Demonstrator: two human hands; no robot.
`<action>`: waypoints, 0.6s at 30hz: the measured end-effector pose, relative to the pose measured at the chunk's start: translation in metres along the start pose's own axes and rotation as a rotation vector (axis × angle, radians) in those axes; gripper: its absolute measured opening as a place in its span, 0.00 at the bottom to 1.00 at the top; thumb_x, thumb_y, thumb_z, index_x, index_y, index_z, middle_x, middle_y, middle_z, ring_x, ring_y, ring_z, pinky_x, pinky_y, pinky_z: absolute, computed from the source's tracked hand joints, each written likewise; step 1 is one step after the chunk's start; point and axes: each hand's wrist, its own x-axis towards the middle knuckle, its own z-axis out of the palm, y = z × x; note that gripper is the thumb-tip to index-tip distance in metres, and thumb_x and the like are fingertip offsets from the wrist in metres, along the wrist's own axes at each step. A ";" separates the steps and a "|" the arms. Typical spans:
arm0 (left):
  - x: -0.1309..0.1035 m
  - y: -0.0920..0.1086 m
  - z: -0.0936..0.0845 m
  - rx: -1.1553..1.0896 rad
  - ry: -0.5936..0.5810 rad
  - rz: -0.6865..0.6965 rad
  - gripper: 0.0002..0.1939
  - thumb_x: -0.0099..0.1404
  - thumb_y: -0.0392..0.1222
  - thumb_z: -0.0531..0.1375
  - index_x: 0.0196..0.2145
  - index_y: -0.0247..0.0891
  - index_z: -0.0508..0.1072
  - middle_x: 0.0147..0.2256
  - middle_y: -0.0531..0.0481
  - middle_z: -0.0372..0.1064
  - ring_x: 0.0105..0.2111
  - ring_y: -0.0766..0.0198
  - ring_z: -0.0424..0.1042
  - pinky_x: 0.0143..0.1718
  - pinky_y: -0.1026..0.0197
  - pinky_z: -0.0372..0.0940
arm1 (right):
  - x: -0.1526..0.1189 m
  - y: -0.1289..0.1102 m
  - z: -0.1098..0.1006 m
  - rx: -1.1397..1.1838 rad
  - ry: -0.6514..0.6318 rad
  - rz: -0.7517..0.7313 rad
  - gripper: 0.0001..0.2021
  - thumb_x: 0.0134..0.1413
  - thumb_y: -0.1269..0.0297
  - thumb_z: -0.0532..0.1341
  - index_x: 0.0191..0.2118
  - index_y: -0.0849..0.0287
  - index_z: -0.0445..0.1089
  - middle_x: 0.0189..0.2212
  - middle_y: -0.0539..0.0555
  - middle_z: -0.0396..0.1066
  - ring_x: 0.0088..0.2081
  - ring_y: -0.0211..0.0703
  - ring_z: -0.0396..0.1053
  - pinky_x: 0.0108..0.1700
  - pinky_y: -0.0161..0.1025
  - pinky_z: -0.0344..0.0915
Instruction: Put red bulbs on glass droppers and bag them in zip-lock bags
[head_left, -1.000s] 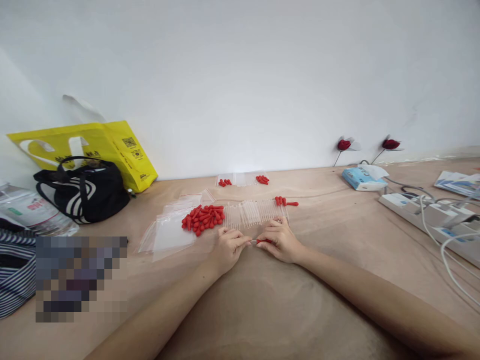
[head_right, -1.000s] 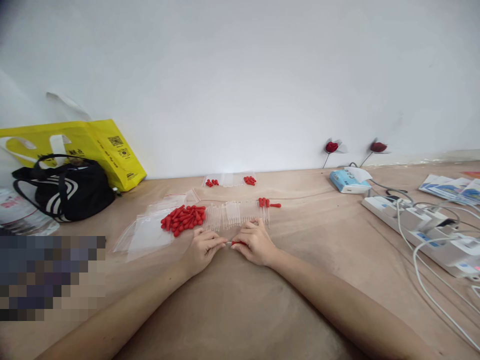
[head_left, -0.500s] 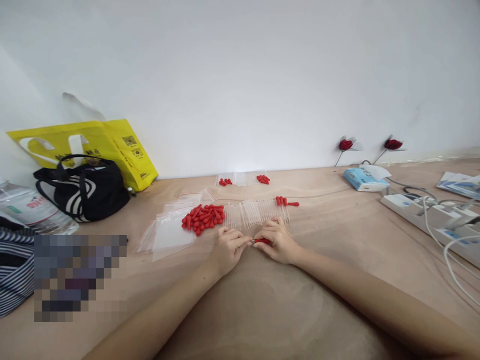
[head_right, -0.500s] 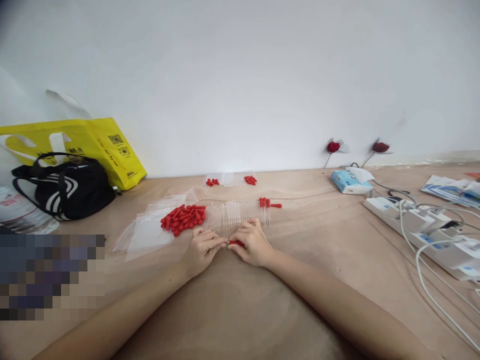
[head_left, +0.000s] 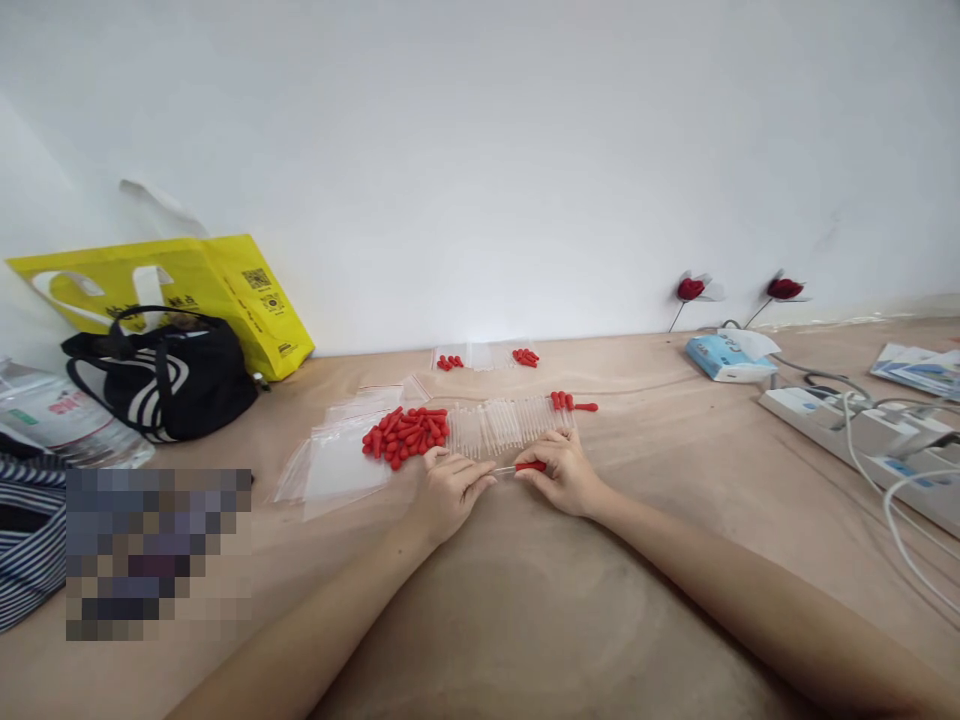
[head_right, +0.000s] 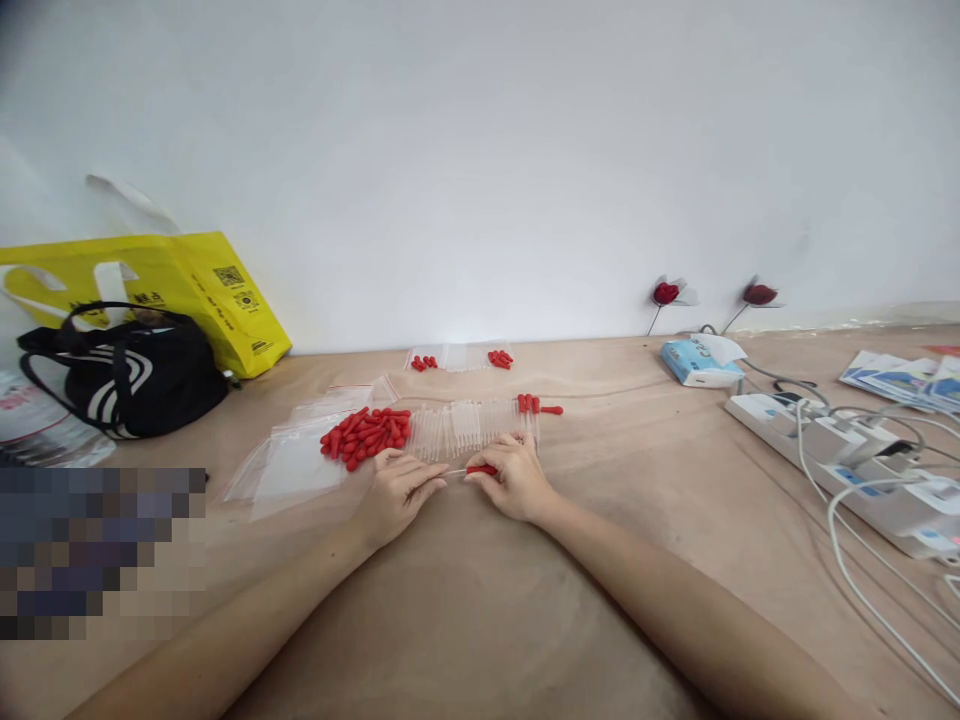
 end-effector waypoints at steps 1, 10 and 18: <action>-0.001 0.000 -0.001 0.016 -0.006 0.000 0.10 0.64 0.44 0.51 0.34 0.42 0.72 0.27 0.54 0.74 0.28 0.66 0.69 0.42 0.55 0.48 | -0.001 0.000 -0.001 0.005 -0.004 -0.007 0.08 0.53 0.60 0.55 0.30 0.57 0.68 0.27 0.50 0.71 0.33 0.39 0.63 0.42 0.43 0.46; -0.003 0.002 -0.001 0.027 0.036 0.035 0.11 0.64 0.40 0.51 0.28 0.39 0.71 0.22 0.55 0.72 0.24 0.68 0.67 0.39 0.56 0.47 | -0.004 -0.006 0.002 0.006 0.006 -0.066 0.07 0.54 0.62 0.55 0.30 0.58 0.66 0.26 0.49 0.70 0.33 0.38 0.62 0.43 0.43 0.46; -0.003 0.002 -0.002 0.029 0.039 0.024 0.12 0.64 0.41 0.51 0.28 0.39 0.72 0.22 0.55 0.71 0.23 0.68 0.67 0.40 0.56 0.47 | -0.003 -0.007 0.000 0.034 -0.008 -0.046 0.07 0.53 0.63 0.55 0.29 0.59 0.67 0.26 0.50 0.70 0.33 0.39 0.63 0.43 0.45 0.47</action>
